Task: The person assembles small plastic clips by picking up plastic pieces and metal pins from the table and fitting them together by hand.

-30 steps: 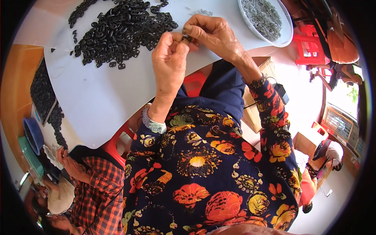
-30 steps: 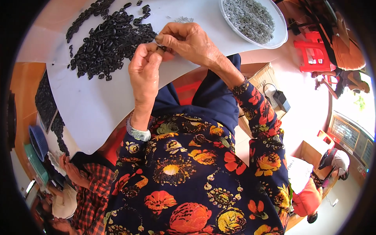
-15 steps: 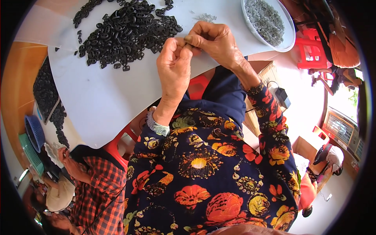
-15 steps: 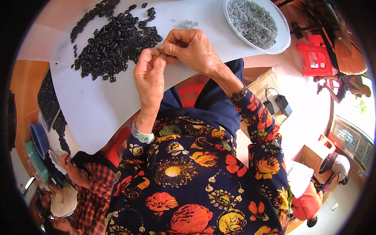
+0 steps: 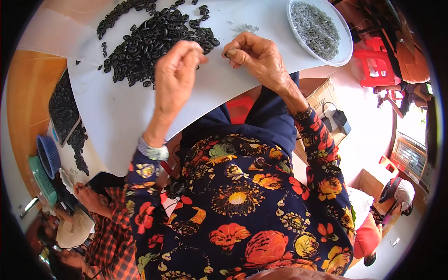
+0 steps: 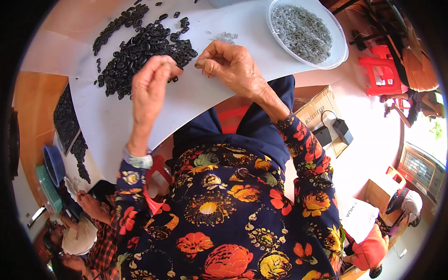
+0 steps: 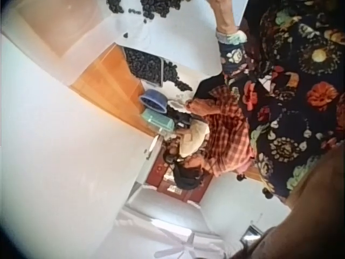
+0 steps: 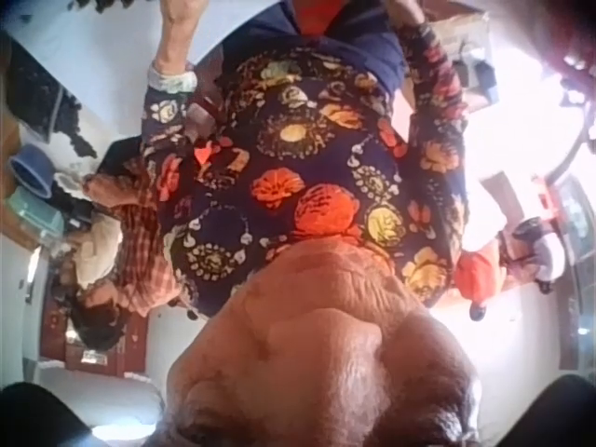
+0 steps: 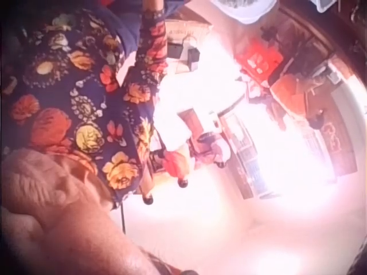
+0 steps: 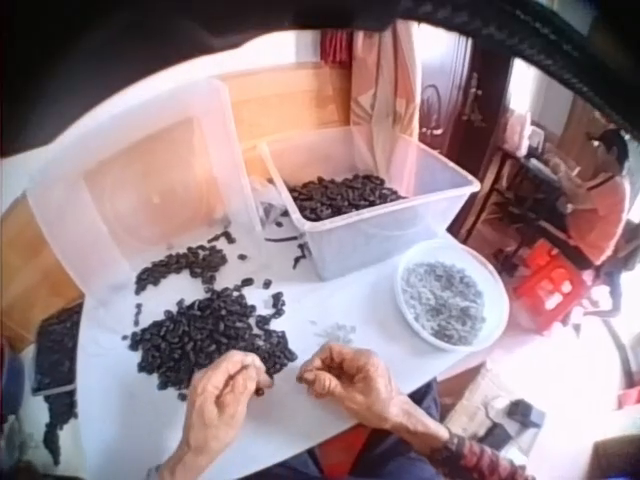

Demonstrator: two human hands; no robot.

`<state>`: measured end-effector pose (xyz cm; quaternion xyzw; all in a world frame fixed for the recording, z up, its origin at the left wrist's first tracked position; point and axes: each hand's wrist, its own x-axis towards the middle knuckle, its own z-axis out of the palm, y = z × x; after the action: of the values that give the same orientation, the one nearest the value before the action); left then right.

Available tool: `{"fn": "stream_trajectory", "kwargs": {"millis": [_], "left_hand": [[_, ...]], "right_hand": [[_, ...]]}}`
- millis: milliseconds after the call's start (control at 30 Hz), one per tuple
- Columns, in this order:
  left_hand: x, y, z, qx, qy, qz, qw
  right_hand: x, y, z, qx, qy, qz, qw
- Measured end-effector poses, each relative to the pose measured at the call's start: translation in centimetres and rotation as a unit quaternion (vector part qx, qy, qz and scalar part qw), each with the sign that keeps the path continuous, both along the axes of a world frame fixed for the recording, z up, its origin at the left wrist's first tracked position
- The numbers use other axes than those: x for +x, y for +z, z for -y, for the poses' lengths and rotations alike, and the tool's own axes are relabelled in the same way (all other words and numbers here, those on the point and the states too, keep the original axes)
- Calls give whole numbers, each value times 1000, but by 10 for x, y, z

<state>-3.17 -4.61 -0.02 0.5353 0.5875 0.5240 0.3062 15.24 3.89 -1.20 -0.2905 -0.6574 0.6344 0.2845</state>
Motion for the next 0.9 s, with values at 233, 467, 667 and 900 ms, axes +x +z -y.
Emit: {"fn": "stream_trajectory", "kwargs": {"millis": [233,467,667,900], "left_hand": [[-71,17,-71,15,10,-296,955],[-83,6,-109,75,-81,-382,918],[-83,0,-101,46,-133,-531,835],[-72,7,-94,62,-135,-493,857]], "right_hand": [[-1,-2,2,-16,-14,-4,1000],[-3,-8,6,3,-57,-27,998],[-3,-9,10,8,-52,-32,998],[-2,-8,11,5,-59,-38,998]]}}
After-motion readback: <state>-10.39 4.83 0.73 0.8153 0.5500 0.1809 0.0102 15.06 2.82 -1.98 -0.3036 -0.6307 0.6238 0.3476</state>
